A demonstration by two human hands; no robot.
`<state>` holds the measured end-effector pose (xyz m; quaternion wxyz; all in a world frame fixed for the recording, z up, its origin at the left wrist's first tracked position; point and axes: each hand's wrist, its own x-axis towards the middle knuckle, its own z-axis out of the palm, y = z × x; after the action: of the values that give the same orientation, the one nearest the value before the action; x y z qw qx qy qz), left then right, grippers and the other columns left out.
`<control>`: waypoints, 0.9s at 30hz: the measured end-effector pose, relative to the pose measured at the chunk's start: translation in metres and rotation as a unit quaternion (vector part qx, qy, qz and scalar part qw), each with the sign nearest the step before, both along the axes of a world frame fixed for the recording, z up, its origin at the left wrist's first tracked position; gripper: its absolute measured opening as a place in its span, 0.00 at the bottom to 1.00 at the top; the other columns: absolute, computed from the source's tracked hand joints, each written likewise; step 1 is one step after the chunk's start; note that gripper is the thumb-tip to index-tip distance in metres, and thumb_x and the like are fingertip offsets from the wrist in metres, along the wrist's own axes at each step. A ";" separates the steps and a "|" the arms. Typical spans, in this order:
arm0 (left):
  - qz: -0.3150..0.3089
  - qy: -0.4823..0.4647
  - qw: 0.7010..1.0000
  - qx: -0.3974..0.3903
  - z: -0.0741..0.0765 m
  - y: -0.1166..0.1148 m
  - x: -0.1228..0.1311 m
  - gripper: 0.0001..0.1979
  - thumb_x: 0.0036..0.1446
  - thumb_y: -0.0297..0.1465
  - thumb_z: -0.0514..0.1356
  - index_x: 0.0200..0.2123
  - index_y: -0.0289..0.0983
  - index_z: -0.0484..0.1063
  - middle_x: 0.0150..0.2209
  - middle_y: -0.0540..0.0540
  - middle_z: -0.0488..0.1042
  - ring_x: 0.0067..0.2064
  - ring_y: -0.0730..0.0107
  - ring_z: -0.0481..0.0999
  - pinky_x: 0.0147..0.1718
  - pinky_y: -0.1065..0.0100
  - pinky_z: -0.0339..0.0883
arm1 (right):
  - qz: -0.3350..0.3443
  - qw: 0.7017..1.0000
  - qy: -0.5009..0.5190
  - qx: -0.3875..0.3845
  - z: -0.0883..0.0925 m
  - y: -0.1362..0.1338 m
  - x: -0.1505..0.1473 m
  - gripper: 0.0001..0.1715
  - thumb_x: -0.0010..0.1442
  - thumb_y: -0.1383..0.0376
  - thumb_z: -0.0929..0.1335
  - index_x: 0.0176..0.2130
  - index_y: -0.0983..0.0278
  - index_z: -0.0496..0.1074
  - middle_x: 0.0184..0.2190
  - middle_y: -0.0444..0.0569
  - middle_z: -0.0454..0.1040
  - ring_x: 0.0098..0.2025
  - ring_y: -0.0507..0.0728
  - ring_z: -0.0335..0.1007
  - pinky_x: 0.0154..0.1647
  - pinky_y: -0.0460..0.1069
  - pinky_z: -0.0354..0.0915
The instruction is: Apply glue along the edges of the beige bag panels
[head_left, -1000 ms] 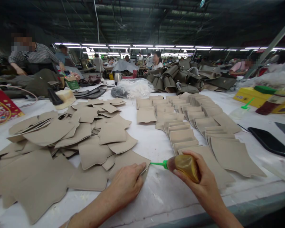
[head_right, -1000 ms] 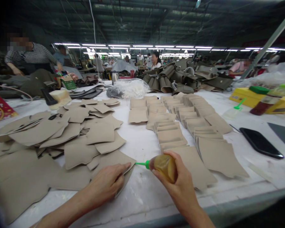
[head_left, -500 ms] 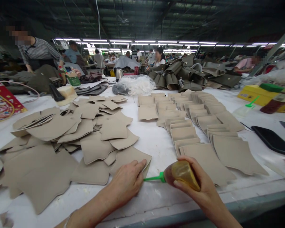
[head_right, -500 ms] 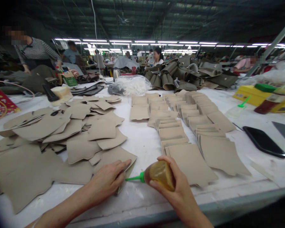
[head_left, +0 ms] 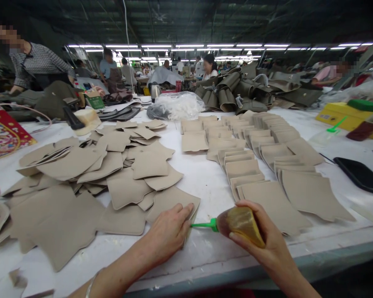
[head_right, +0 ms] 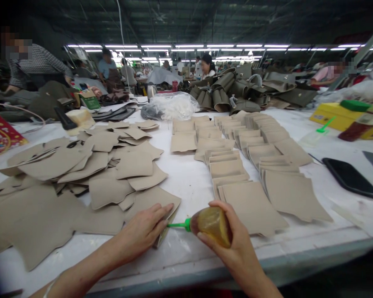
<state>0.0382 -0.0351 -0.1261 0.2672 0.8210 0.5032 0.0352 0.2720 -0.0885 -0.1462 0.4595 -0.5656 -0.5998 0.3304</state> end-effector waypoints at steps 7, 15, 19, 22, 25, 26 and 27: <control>-0.002 -0.010 1.000 -0.013 0.000 -0.001 -0.001 0.23 0.63 0.32 0.43 0.61 0.41 0.58 0.43 0.44 0.69 0.43 0.59 0.73 0.47 0.58 0.67 | 0.066 0.998 0.003 -0.015 -0.009 0.000 0.008 0.30 0.53 0.55 0.73 0.52 0.55 0.60 0.45 0.44 0.66 0.44 0.57 0.66 0.44 0.47 0.61; -0.003 -0.011 1.000 -0.009 -0.001 0.000 0.000 0.24 0.63 0.32 0.42 0.61 0.41 0.57 0.42 0.44 0.69 0.44 0.60 0.72 0.48 0.57 0.66 | 0.055 0.997 0.046 -0.015 -0.006 -0.005 0.001 0.30 0.52 0.54 0.73 0.51 0.56 0.61 0.45 0.43 0.66 0.44 0.57 0.65 0.46 0.47 0.60; -0.001 -0.003 1.000 0.003 -0.004 0.000 -0.001 0.23 0.64 0.33 0.42 0.61 0.42 0.56 0.42 0.44 0.68 0.43 0.60 0.72 0.46 0.58 0.66 | 0.024 0.999 0.031 0.005 -0.005 -0.003 0.002 0.28 0.53 0.56 0.72 0.50 0.56 0.61 0.44 0.43 0.66 0.43 0.56 0.65 0.45 0.46 0.60; 0.001 0.004 1.000 0.000 -0.005 -0.001 0.000 0.23 0.64 0.33 0.41 0.62 0.42 0.56 0.42 0.44 0.68 0.43 0.60 0.72 0.45 0.59 0.66 | 0.012 0.999 0.036 0.017 -0.007 -0.006 -0.001 0.28 0.53 0.57 0.73 0.50 0.55 0.62 0.46 0.44 0.65 0.46 0.57 0.64 0.47 0.47 0.59; 0.003 0.006 1.000 -0.006 -0.003 -0.002 0.000 0.24 0.64 0.32 0.41 0.62 0.41 0.55 0.43 0.44 0.68 0.42 0.61 0.72 0.46 0.60 0.66 | 0.035 0.998 0.054 0.002 -0.011 -0.013 -0.005 0.29 0.52 0.56 0.73 0.51 0.54 0.61 0.47 0.44 0.65 0.46 0.57 0.64 0.47 0.47 0.58; 0.003 0.005 1.000 -0.006 -0.002 -0.002 0.000 0.24 0.64 0.32 0.41 0.62 0.41 0.55 0.43 0.45 0.68 0.42 0.62 0.72 0.46 0.60 0.66 | 0.041 0.998 0.056 -0.001 -0.012 -0.014 -0.005 0.29 0.52 0.55 0.73 0.51 0.54 0.61 0.47 0.44 0.66 0.47 0.58 0.65 0.48 0.48 0.58; 0.002 0.005 1.000 -0.006 -0.002 -0.002 0.000 0.24 0.64 0.32 0.41 0.62 0.41 0.56 0.43 0.45 0.68 0.42 0.62 0.72 0.46 0.61 0.66 | 0.044 0.997 0.057 -0.005 -0.013 -0.015 -0.004 0.29 0.52 0.55 0.73 0.51 0.54 0.61 0.47 0.44 0.66 0.46 0.58 0.65 0.47 0.48 0.58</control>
<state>0.0377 -0.0370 -0.1282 0.2694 0.8185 0.5067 0.0291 0.2681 -0.1038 -0.1590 0.4755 -0.5212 -0.5952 0.3845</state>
